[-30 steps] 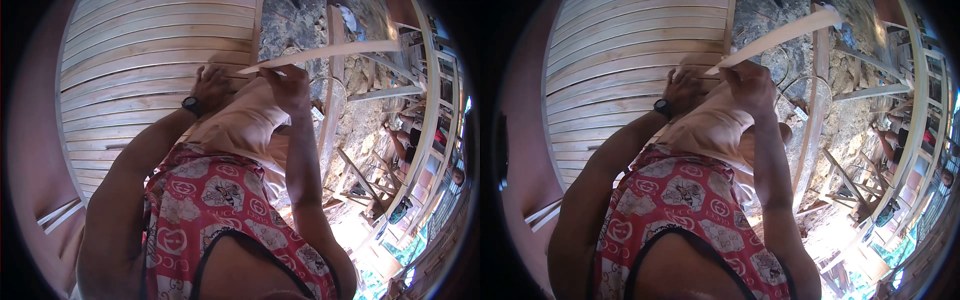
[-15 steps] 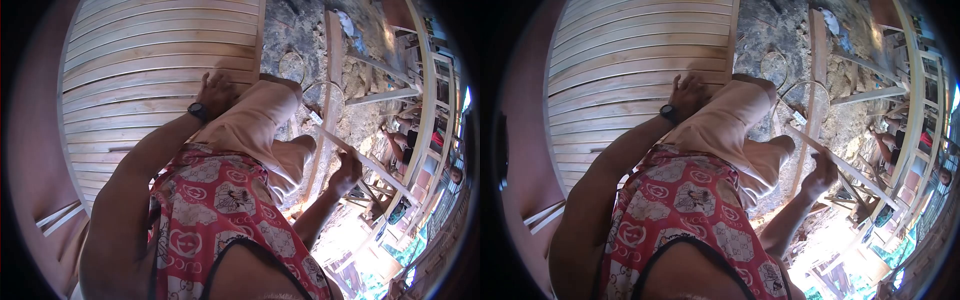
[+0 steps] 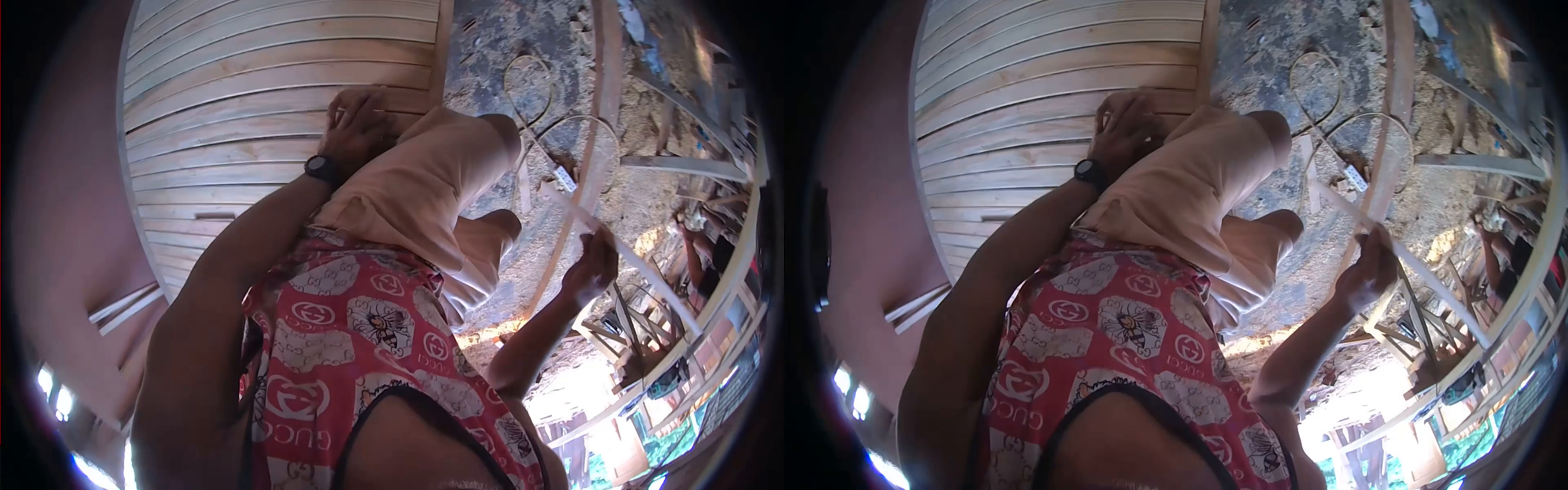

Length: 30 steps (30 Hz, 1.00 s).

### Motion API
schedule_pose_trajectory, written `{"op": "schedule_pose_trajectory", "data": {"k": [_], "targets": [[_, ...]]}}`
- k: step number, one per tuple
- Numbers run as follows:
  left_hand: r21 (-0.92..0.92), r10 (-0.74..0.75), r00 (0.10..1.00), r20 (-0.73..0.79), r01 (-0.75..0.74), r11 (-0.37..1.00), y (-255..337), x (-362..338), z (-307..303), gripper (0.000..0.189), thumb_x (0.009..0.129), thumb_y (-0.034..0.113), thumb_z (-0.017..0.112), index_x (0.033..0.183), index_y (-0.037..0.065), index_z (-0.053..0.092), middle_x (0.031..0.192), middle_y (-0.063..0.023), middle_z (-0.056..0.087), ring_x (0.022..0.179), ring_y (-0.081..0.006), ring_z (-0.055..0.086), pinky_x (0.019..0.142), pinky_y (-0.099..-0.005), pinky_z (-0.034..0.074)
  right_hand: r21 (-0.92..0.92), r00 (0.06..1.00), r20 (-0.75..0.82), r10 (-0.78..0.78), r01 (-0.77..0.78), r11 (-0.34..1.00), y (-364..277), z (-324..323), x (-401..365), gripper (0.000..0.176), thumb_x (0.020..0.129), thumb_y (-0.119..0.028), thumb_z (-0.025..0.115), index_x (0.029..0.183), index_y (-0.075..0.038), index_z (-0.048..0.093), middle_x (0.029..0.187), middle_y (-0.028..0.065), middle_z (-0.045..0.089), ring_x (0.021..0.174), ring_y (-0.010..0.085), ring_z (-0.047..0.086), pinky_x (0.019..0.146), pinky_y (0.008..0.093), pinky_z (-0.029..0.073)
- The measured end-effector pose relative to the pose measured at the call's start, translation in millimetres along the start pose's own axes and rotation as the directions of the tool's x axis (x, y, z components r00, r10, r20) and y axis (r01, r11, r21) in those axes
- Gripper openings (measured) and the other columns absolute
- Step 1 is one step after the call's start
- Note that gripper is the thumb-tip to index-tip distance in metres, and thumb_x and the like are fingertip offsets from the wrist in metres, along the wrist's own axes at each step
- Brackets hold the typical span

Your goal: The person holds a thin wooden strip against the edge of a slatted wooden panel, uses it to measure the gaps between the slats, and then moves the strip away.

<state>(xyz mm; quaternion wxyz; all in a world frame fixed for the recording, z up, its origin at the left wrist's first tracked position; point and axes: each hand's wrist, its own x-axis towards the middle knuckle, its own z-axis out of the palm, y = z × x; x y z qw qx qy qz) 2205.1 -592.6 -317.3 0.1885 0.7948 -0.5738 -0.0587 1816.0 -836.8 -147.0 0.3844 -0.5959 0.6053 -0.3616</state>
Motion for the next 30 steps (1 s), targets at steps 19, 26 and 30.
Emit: {"op": "schedule_pose_trajectory", "data": {"k": [19,26,30], "targets": [[-0.047,-0.004,0.998,0.063,0.007,0.999,6.0,4.0,-21.2,0.057,0.073,0.043,0.088,0.126,0.026,0.073,0.159,-0.0116,0.049,0.152,-0.034,0.041,0.123,-0.0623,0.025,0.223,0.606,0.704,-0.371,0.307,0.925,1.9,116.7,49.6,0.022,0.106,-0.009,0.063,0.122,0.004,0.068,0.111,0.0163,0.073,0.1,0.021,0.073,0.083,0.03,0.063],[-0.002,0.119,0.993,0.018,-0.119,0.993,9.2,0.6,-22.4,0.088,0.069,0.05,0.091,0.145,0.022,0.059,0.163,-0.0139,0.043,0.154,-0.0367,0.036,0.125,-0.061,0.022,0.386,0.61,0.717,-0.337,0.056,0.921,-1.8,175.0,-25.5,0.019,0.106,-0.011,0.066,0.119,0.003,0.068,0.108,0.0088,0.076,0.101,0.0128,0.07,0.089,0.0268,0.054],[0.004,0.163,0.985,-0.053,-0.163,0.987,10.0,1.2,-20.5,0.084,0.07,0.05,0.09,0.142,0.02,0.061,0.16,-0.0132,0.045,0.153,-0.0348,0.038,0.124,-0.0611,0.023,0.415,0.537,0.676,-0.504,0.287,0.863,-13.9,191.9,-44.3,0.016,0.106,-0.01,0.066,0.116,0.001,0.068,0.104,0.0093,0.077,0.097,0.0125,0.071,0.085,0.0265,0.053]]}}
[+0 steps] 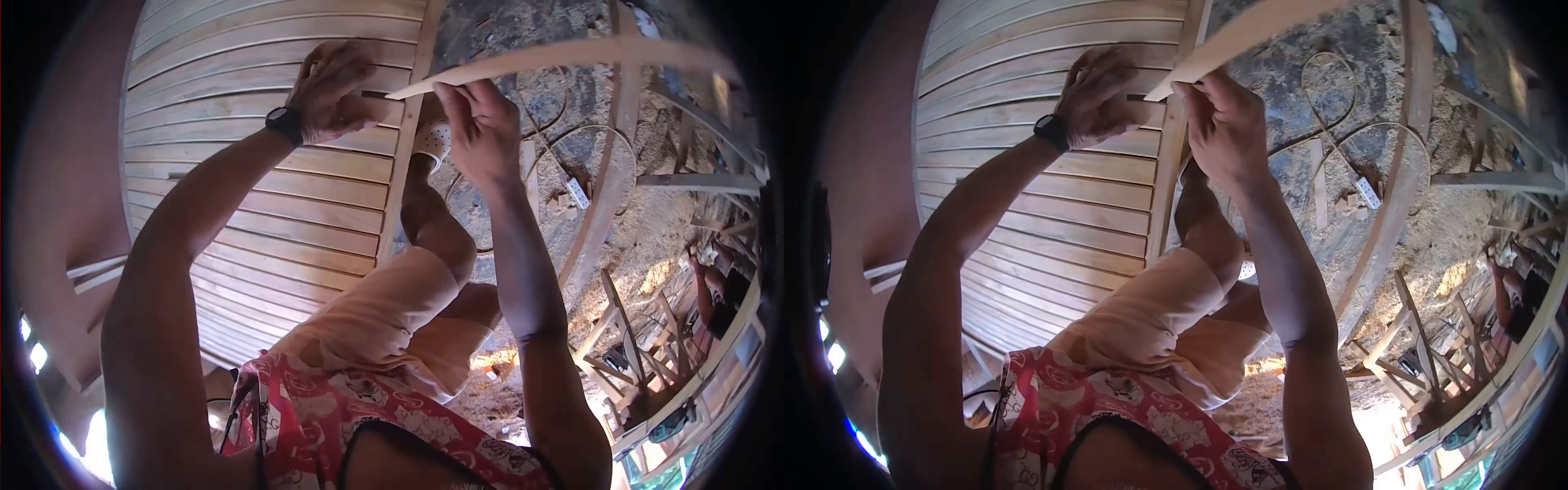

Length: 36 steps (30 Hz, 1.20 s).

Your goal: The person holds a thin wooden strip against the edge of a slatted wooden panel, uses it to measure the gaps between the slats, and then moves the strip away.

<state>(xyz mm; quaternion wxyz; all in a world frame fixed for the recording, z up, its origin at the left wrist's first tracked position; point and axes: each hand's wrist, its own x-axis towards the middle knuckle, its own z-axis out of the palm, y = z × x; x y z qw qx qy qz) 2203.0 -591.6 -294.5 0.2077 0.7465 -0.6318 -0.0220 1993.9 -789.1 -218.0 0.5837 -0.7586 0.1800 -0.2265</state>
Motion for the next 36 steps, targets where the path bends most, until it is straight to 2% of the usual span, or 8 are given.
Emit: {"op": "schedule_pose_trajectory", "data": {"k": [2,4,8,18,20,22,33,36], "targets": [[-0.005,0.028,0.999,-0.035,-0.029,1.0,-0.9,-1.2,1.5,0.082,0.07,0.051,0.09,0.14,0.019,0.062,0.16,-0.013,0.046,0.153,-0.0343,0.039,0.124,-0.0612,0.024,-0.096,0.995,0.01,-0.098,0.098,0.99,0.7,12.8,4.6,0.014,0.105,-0.009,0.066,0.115,0.001,0.068,0.102,0.0095,0.077,0.095,0.0124,0.071,0.083,0.0267,0.053],[0.034,-0.019,1.0,-0.006,0.02,0.999,0.7,-2.1,3.2,0.073,0.074,0.054,0.087,0.135,0.019,0.064,0.158,-0.0125,0.048,0.152,-0.0345,0.04,0.124,-0.0618,0.024,-0.129,0.973,-0.025,-0.231,0.226,0.966,4.4,26.0,6.9,0.01,0.101,-0.007,0.068,0.112,-0.007,0.067,0.084,0.0133,0.071,0.076,0.0245,0.074,0.069,0.0344,0.055],[0.057,0.003,1.0,-0.012,-0.002,0.998,2.8,-6.5,1.9,0.064,0.081,0.055,0.084,0.134,0.023,0.065,0.157,-0.0132,0.049,0.152,-0.0356,0.04,0.123,-0.062,0.025,-0.222,0.99,-0.036,-0.139,0.127,0.967,-3.7,46.3,-0.8,0.009,0.101,-0.004,0.066,0.109,-0.007,0.068,0.086,0.0131,0.072,0.076,0.0211,0.073,0.069,0.0343,0.054],[0.066,-0.07,0.997,-0.037,0.072,0.995,2.2,-9.4,12.8,0.061,0.081,0.058,0.081,0.127,0.021,0.067,0.156,-0.0132,0.048,0.151,-0.0341,0.041,0.124,-0.0639,0.024,-0.292,0.983,-0.061,-0.173,0.148,0.945,-3.8,79.0,0.4,0.01,0.1,-0.006,0.068,0.11,-0.008,0.069,0.087,0.0143,0.073,0.077,0.0196,0.074,0.07,0.0321,0.054],[0.065,-0.07,0.997,-0.015,0.071,0.995,1.8,-8.6,11.9,0.062,0.081,0.058,0.079,0.129,0.021,0.067,0.158,-0.013,0.046,0.152,-0.0328,0.039,0.124,-0.0641,0.023,-0.357,0.996,-0.049,-0.076,0.054,0.933,-4.2,79.8,0.0,0.01,0.104,-0.006,0.066,0.113,-0.004,0.069,0.088,0.0081,0.074,0.08,0.009,0.066,0.075,0.0251,0.051],[0.074,-0.041,0.998,-0.05,0.045,0.996,2.5,-8.8,11.7,0.059,0.08,0.056,0.084,0.125,0.02,0.066,0.149,-0.0129,0.053,0.147,-0.0363,0.045,0.121,-0.0635,0.029,-0.369,0.998,-0.036,-0.052,0.035,0.929,-4.5,79.1,0.3,0.01,0.104,-0.007,0.066,0.112,-0.004,0.069,0.088,0.0078,0.074,0.08,0.0087,0.066,0.075,0.0254,0.051],[0.163,-0.03,0.999,-0.014,0.032,0.986,1.1,-8.7,15.1,0.066,0.084,0.06,0.076,0.135,0.02,0.065,0.155,-0.0134,0.049,0.149,-0.0329,0.042,0.121,-0.0607,0.03,-0.425,0.997,-0.04,-0.071,0.047,0.904,-2.3,78.7,6.7,0.011,0.103,-0.01,0.068,0.112,-0.005,0.07,0.083,0.0082,0.072,0.075,0.0105,0.066,0.071,0.0294,0.052],[0.166,0.006,0.999,-0.047,0.002,0.986,-0.8,-9.5,16.0,0.063,0.083,0.058,0.078,0.13,0.019,0.065,0.154,-0.0144,0.05,0.148,-0.0356,0.043,0.121,-0.0601,0.032,-0.392,0.984,-0.077,-0.162,0.12,0.912,-0.9,80.6,6.8,0.006,0.099,-0.01,0.07,0.105,-0.009,0.071,0.07,0.0135,0.063,0.058,0.019,0.059,0.058,0.0353,0.048]]}}
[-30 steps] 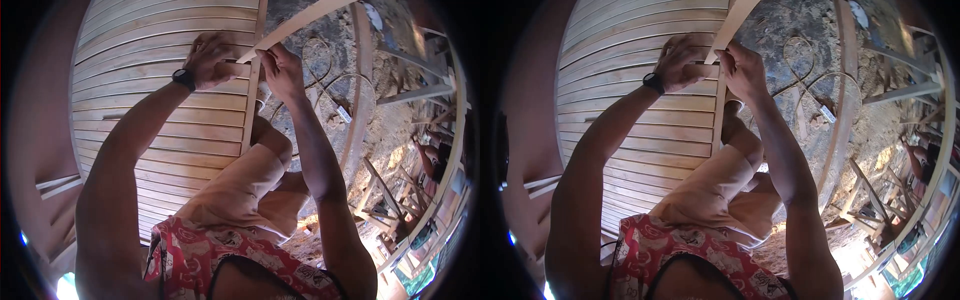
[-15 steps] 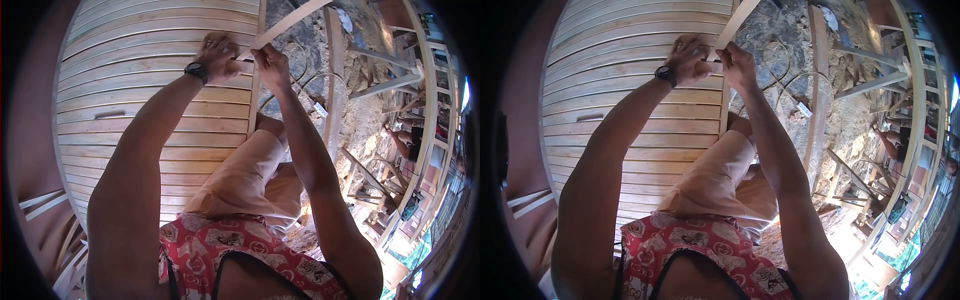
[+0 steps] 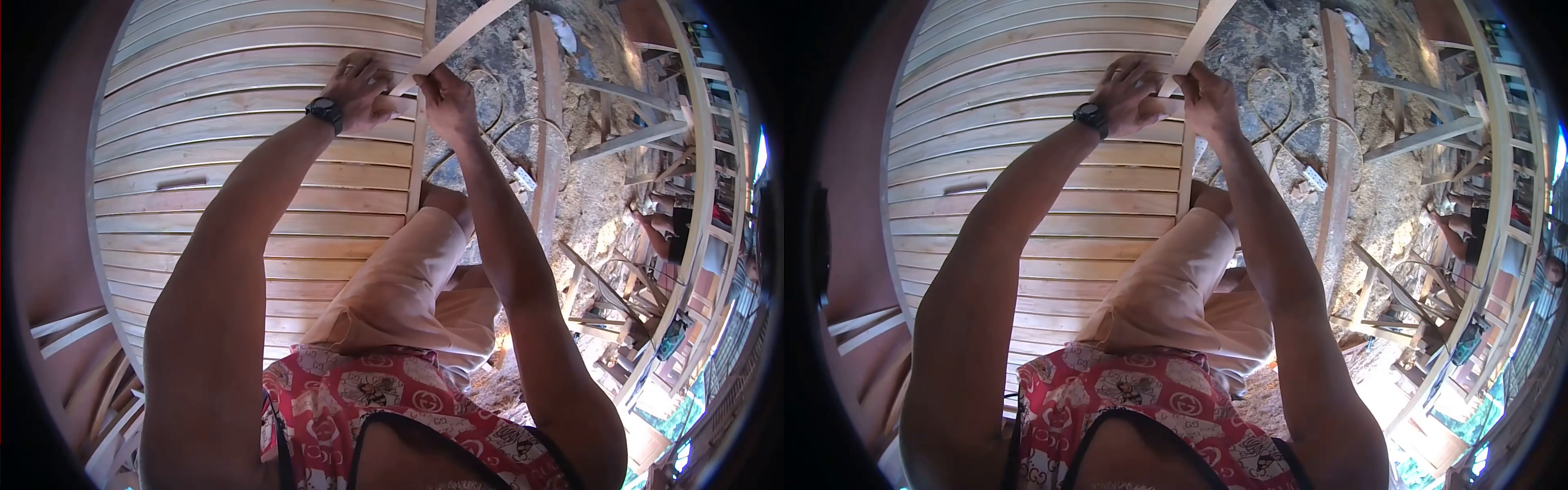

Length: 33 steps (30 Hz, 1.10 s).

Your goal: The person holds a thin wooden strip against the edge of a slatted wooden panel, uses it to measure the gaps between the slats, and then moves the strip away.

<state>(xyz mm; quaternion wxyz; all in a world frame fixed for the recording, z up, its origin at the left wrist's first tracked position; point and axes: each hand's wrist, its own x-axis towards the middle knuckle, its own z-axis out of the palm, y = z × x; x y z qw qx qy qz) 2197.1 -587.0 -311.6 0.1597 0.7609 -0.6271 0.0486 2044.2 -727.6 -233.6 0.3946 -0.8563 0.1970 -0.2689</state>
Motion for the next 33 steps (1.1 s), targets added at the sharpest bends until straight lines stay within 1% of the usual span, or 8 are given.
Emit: {"op": "schedule_pose_trajectory", "data": {"k": [13,15,17,18,20,22,30,33], "targets": [[-0.001,0.057,0.993,-0.102,-0.058,0.998,-2.7,0.5,7.9,0.055,0.087,0.057,0.077,0.122,0.015,0.066,0.154,-0.0179,0.05,0.147,-0.0402,0.043,0.122,-0.0603,0.032,-0.029,0.999,0.038,0.004,-0.003,1.0,1.1,-6.3,3.3,0.01,0.1,-0.013,0.07,0.11,-0.011,0.072,0.075,0.0141,0.068,0.062,0.0201,0.063,0.06,0.0354,0.05],[0.029,0.031,0.999,-0.033,-0.03,0.999,-1.3,-0.4,4.8,0.06,0.088,0.06,0.074,0.13,0.017,0.065,0.156,-0.018,0.048,0.148,-0.0379,0.042,0.123,-0.0605,0.03,-0.061,0.997,0.064,0.031,-0.027,0.998,-0.5,-8.0,4.6,0.01,0.101,-0.013,0.07,0.11,-0.01,0.072,0.076,0.0144,0.068,0.063,0.0202,0.064,0.061,0.035,0.05],[0.062,0.003,0.999,0.033,-0.005,0.998,0.2,-0.2,4.5,0.066,0.089,0.063,0.07,0.138,0.019,0.064,0.159,-0.018,0.047,0.15,-0.0355,0.041,0.124,-0.0607,0.027,-0.063,0.99,0.101,0.097,-0.091,0.994,-1.5,-9.9,5.3,0.013,0.103,-0.014,0.068,0.113,-0.005,0.071,0.084,0.0088,0.074,0.076,0.0097,0.067,0.071,0.0288,0.052],[0.063,-0.001,0.999,0.041,-0.002,0.998,0.6,-0.3,4.0,0.066,0.09,0.063,0.07,0.139,0.019,0.064,0.159,-0.0173,0.046,0.15,-0.0346,0.04,0.124,-0.0615,0.026,-0.061,0.99,0.104,0.096,-0.09,0.994,-1.2,-8.4,6.0,0.013,0.103,-0.014,0.068,0.113,-0.005,0.071,0.084,0.0088,0.074,0.076,0.0097,0.067,0.071,0.0288,0.052],[0.065,-0.006,0.999,0.05,0.003,0.998,2.4,0.5,1.3,0.065,0.091,0.063,0.069,0.139,0.019,0.064,0.159,-0.0166,0.046,0.151,-0.0336,0.039,0.124,-0.0623,0.025,0.026,0.999,0.037,0.015,-0.015,1.0,2.5,-4.4,6.9,0.011,0.1,-0.014,0.07,0.11,-0.009,0.072,0.074,0.0143,0.067,0.061,0.0199,0.063,0.061,0.0346,0.05],[0.069,-0.032,0.993,0.115,0.024,0.997,3.2,1.8,-0.7,0.066,0.092,0.062,0.068,0.141,0.019,0.062,0.16,-0.016,0.045,0.152,-0.0326,0.038,0.125,-0.063,0.023,0.018,0.999,0.033,0.015,-0.016,1.0,3.1,-3.7,6.8,0.011,0.1,-0.014,0.07,0.11,-0.009,0.072,0.074,0.0141,0.067,0.061,0.0192,0.063,0.06,0.0342,0.049],[0.058,-0.033,0.994,0.106,0.027,0.998,3.3,0.0,2.6,0.064,0.093,0.062,0.066,0.142,0.02,0.062,0.161,-0.0163,0.044,0.153,-0.0323,0.037,0.125,-0.063,0.021,-0.077,0.995,0.079,0.063,-0.057,0.995,-5.3,-9.0,6.6,0.01,0.1,-0.012,0.07,0.11,-0.01,0.072,0.075,0.0136,0.067,0.061,0.0184,0.062,0.061,0.0339,0.05],[0.063,-0.037,0.995,0.096,0.031,0.998,3.2,1.0,1.0,0.064,0.093,0.061,0.067,0.141,0.02,0.062,0.161,-0.0165,0.044,0.153,-0.0323,0.036,0.126,-0.063,0.021,-0.053,0.991,0.108,0.077,-0.071,0.996,-4.4,-9.8,7.5,0.015,0.103,-0.016,0.07,0.113,-0.005,0.072,0.08,0.0086,0.073,0.073,0.01,0.065,0.067,0.0295,0.051]]}}
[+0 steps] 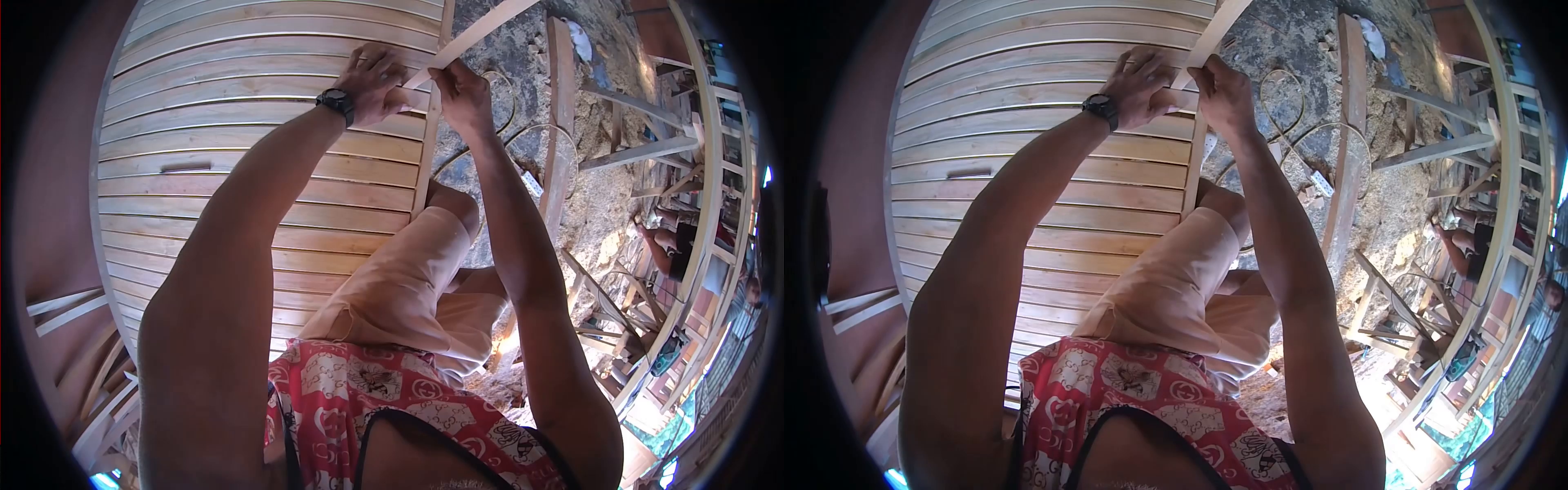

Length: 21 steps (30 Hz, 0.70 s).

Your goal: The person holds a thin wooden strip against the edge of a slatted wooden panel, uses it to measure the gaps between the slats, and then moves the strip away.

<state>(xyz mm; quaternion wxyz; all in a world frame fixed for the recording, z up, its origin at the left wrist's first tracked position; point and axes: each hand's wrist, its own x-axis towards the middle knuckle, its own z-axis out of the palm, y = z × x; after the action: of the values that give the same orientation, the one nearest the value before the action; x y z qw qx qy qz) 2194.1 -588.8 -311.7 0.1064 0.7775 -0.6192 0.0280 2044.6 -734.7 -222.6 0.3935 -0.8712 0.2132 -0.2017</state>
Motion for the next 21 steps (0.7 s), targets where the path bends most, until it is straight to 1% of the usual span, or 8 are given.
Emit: {"op": "schedule_pose_trajectory", "data": {"k": [9,12,14,15,17,18,20,21], "targets": [[-0.068,-0.009,1.0,0.011,0.01,0.998,-1.6,0.8,2.7,0.062,0.093,0.058,0.069,0.141,0.019,0.063,0.162,-0.016,0.041,0.154,-0.0331,0.035,0.126,-0.0624,0.019,0.037,0.999,-0.041,-0.036,0.038,0.999,1.4,3.4,-2.5,0.016,0.103,-0.017,0.07,0.113,-0.005,0.072,0.083,0.0084,0.074,0.074,0.0107,0.067,0.07,0.0294,0.052],[-0.068,-0.01,1.0,0.007,0.01,0.998,-0.2,0.5,-0.1,0.062,0.094,0.058,0.068,0.141,0.018,0.062,0.161,-0.0158,0.041,0.154,-0.0335,0.035,0.126,-0.0622,0.02,-0.04,1.0,-0.02,0.004,-0.005,0.999,0.4,2.6,-3.6,0.016,0.102,-0.016,0.07,0.114,-0.005,0.071,0.086,0.0092,0.076,0.079,0.0145,0.072,0.073,0.0297,0.054],[-0.061,-0.012,1.0,0.021,0.013,0.998,0.5,1.0,-0.5,0.062,0.094,0.057,0.068,0.141,0.018,0.062,0.16,-0.0157,0.041,0.154,-0.0339,0.035,0.126,-0.0622,0.02,-0.039,1.0,-0.016,-0.014,0.014,0.999,4.9,5.4,-3.4,0.017,0.101,-0.013,0.07,0.116,-0.006,0.07,0.093,0.0114,0.078,0.089,0.0201,0.078,0.078,0.0319,0.057],[-0.06,-0.012,1.0,0.027,0.014,0.998,0.9,1.2,-0.9,0.062,0.095,0.057,0.068,0.142,0.017,0.061,0.16,-0.0158,0.042,0.154,-0.0343,0.035,0.126,-0.0621,0.021,-0.04,1.0,-0.019,-0.016,0.015,0.999,7.0,6.4,-4.4,0.017,0.101,-0.013,0.07,0.116,-0.006,0.07,0.093,0.0114,0.078,0.089,0.0201,0.078,0.078,0.0319,0.057],[-0.057,-0.012,0.999,0.032,0.014,0.998,0.1,2.1,-1.9,0.062,0.095,0.057,0.067,0.142,0.017,0.061,0.159,-0.0159,0.042,0.154,-0.0346,0.035,0.126,-0.0621,0.021,0.065,1.0,-0.007,-0.026,0.027,0.998,10.1,8.9,-5.8,0.02,0.098,-0.008,0.071,0.118,-0.005,0.068,0.103,0.0134,0.079,0.099,0.0231,0.078,0.084,0.0352,0.059],[-0.054,-0.007,0.999,0.034,0.009,0.998,0.1,1.7,-2.0,0.063,0.095,0.058,0.067,0.142,0.017,0.061,0.16,-0.0162,0.042,0.154,-0.0352,0.035,0.126,-0.0622,0.021,0.065,1.0,-0.008,-0.027,0.027,0.998,12.0,10.0,-5.8,0.02,0.098,-0.008,0.071,0.118,-0.005,0.068,0.103,0.0134,0.079,0.099,0.0231,0.078,0.084,0.0352,0.059],[-0.052,0.001,0.999,0.036,0.001,0.999,-0.7,1.5,0.7,0.063,0.095,0.058,0.066,0.142,0.016,0.06,0.16,-0.0165,0.041,0.154,-0.0358,0.035,0.126,-0.0622,0.021,0.043,0.999,0.021,-0.027,0.026,0.999,25.8,13.1,-5.4,0.03,0.091,-0.008,0.076,0.12,-0.007,0.067,0.112,0.0174,0.076,0.107,0.0326,0.075,0.088,0.0425,0.06],[-0.059,0.004,1.0,0.02,-0.003,0.998,-1.0,1.0,2.0,0.062,0.095,0.058,0.066,0.142,0.016,0.061,0.161,-0.0169,0.041,0.154,-0.0362,0.034,0.125,-0.0622,0.022,0.042,0.999,0.019,-0.026,0.025,0.999,32.7,13.3,-7.3,0.03,0.091,-0.008,0.076,0.12,-0.007,0.067,0.112,0.0174,0.076,0.107,0.0326,0.075,0.088,0.0425,0.06]]}}
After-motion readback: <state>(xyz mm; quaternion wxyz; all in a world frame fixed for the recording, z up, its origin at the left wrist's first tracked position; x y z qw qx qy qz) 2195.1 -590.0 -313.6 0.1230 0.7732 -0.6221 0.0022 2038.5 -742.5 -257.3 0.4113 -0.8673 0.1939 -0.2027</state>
